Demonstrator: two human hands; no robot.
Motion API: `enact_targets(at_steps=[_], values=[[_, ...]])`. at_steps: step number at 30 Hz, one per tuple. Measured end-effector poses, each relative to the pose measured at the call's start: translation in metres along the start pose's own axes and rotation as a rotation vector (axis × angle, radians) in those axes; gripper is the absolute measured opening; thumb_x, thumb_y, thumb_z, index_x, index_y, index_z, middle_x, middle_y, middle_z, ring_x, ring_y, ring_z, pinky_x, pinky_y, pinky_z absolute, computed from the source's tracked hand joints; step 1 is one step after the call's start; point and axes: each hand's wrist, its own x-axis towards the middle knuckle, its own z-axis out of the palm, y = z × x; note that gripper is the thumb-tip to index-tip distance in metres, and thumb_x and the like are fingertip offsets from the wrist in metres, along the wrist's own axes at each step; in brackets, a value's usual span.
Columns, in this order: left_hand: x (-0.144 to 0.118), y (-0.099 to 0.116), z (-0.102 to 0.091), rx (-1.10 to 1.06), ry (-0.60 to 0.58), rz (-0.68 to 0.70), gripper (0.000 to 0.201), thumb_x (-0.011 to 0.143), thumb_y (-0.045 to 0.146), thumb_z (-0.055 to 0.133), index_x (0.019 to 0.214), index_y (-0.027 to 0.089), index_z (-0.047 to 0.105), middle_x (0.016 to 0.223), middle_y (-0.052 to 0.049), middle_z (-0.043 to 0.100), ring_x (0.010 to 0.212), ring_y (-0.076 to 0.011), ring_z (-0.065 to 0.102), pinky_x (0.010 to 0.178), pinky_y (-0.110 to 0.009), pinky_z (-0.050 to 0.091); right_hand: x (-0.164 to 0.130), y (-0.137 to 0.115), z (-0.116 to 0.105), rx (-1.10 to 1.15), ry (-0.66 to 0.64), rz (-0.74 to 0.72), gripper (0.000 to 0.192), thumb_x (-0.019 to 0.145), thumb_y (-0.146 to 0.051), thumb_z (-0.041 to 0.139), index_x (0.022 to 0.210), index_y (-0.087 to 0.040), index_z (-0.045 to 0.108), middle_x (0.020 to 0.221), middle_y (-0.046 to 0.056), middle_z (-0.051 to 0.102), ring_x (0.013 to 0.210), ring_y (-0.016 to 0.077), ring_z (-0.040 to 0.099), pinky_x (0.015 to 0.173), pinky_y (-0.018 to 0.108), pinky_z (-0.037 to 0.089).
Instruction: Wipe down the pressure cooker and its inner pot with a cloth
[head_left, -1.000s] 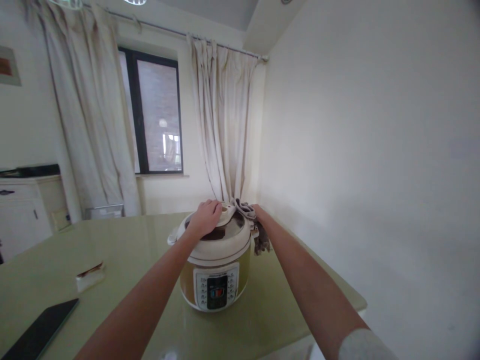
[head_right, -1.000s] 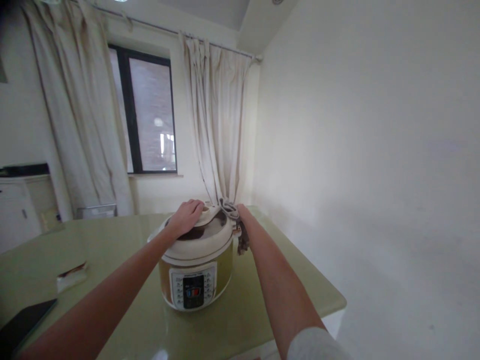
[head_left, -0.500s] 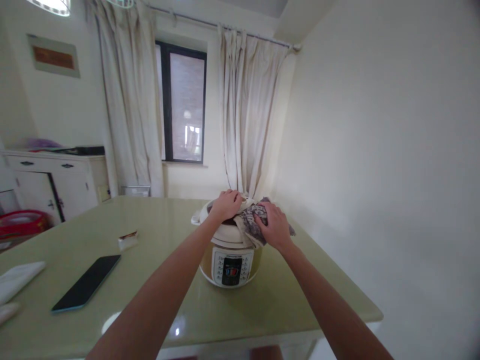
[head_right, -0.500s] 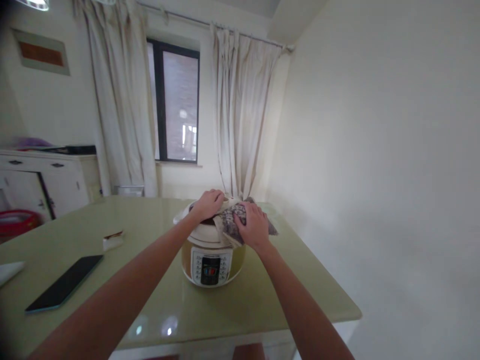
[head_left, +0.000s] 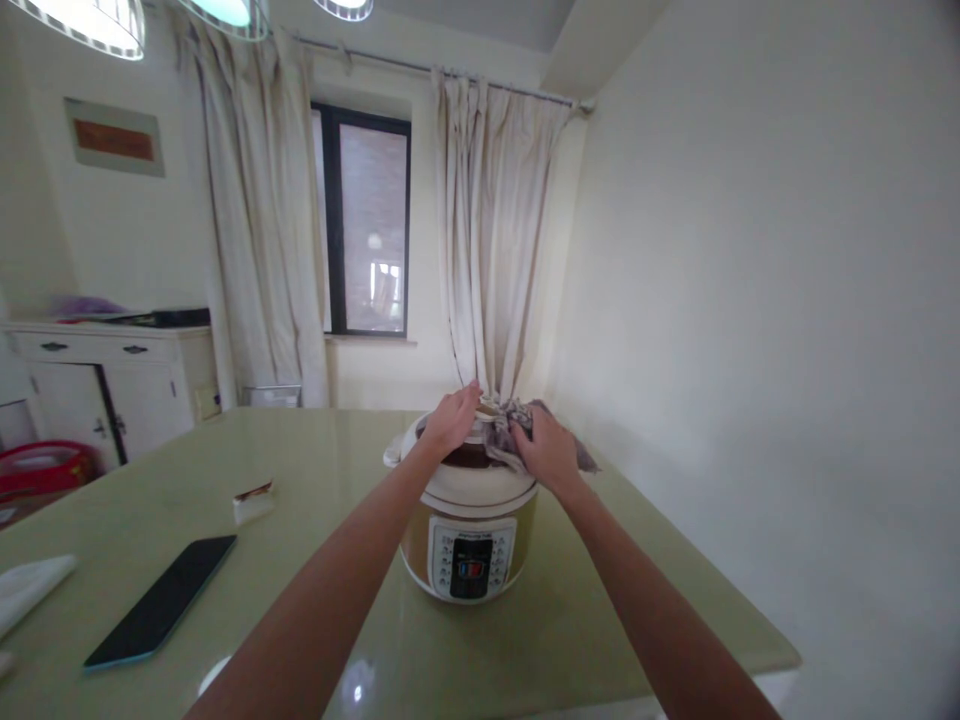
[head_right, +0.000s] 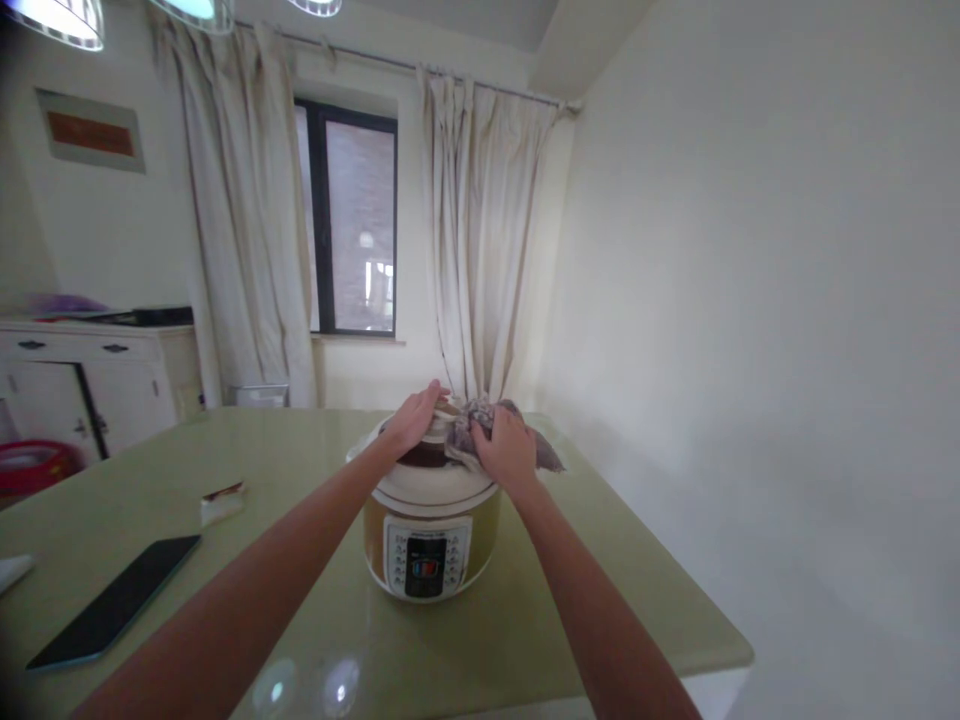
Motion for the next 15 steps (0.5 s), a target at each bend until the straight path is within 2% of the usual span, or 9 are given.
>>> enact_targets(at_steps=[2,4,6,8,11,15], values=[[0.001,0.002,-0.001,-0.074,0.005,-0.059,0.083,0.104,0.066,0.011,0.124,0.017,0.075,0.122,-0.014,0.078,0.121,-0.0299,0.069,0.111,-0.041,0.047,-0.037,-0.023,-0.006,-0.045,0.097,-0.157,0.046,0.098,-0.042,0.053,0.135,-0.016,0.06,0.133,0.017,0.07,0.124,0.0331,0.062,0.11,0.048,0.039],[0.004,0.003,-0.004,-0.144,-0.012,-0.128,0.084,0.103,0.068,0.013,0.124,0.016,0.075,0.121,-0.014,0.079,0.12,-0.0308,0.069,0.111,-0.042,0.047,-0.063,-0.048,-0.007,-0.055,0.127,-0.292,0.057,0.092,-0.044,0.062,0.139,-0.013,0.057,0.137,0.019,0.067,0.127,0.0346,0.058,0.113,0.05,0.035],[0.005,0.003,-0.008,-0.185,-0.062,-0.172,0.087,0.1,0.071,0.014,0.119,0.015,0.078,0.121,-0.014,0.079,0.12,-0.0316,0.069,0.111,-0.043,0.047,-0.072,-0.066,-0.007,-0.06,0.123,-0.357,0.058,0.089,-0.046,0.066,0.136,-0.013,0.059,0.133,0.019,0.068,0.126,0.0355,0.058,0.113,0.05,0.035],[0.005,0.002,-0.012,-0.212,-0.114,-0.184,0.089,0.099,0.073,0.015,0.114,0.014,0.081,0.118,-0.014,0.08,0.12,-0.0318,0.07,0.112,-0.043,0.047,-0.068,-0.073,-0.006,-0.053,0.1,-0.346,0.051,0.087,-0.049,0.068,0.127,-0.016,0.063,0.123,0.016,0.071,0.118,0.0343,0.061,0.109,0.048,0.038],[0.001,0.002,-0.017,-0.239,-0.126,-0.136,0.087,0.099,0.072,0.019,0.116,0.013,0.081,0.117,-0.013,0.08,0.119,-0.0308,0.07,0.114,-0.042,0.045,-0.046,-0.06,-0.008,-0.026,0.077,-0.254,0.044,0.088,-0.051,0.068,0.119,-0.021,0.065,0.116,0.012,0.073,0.111,0.0311,0.064,0.101,0.043,0.044],[-0.005,0.003,-0.017,-0.234,-0.094,-0.124,0.082,0.1,0.07,0.023,0.121,0.014,0.08,0.123,-0.012,0.079,0.122,-0.0314,0.068,0.117,-0.043,0.042,-0.006,-0.022,-0.009,-0.002,0.037,-0.101,0.042,0.092,-0.054,0.064,0.119,-0.022,0.064,0.118,0.011,0.073,0.111,0.029,0.067,0.092,0.037,0.049]])
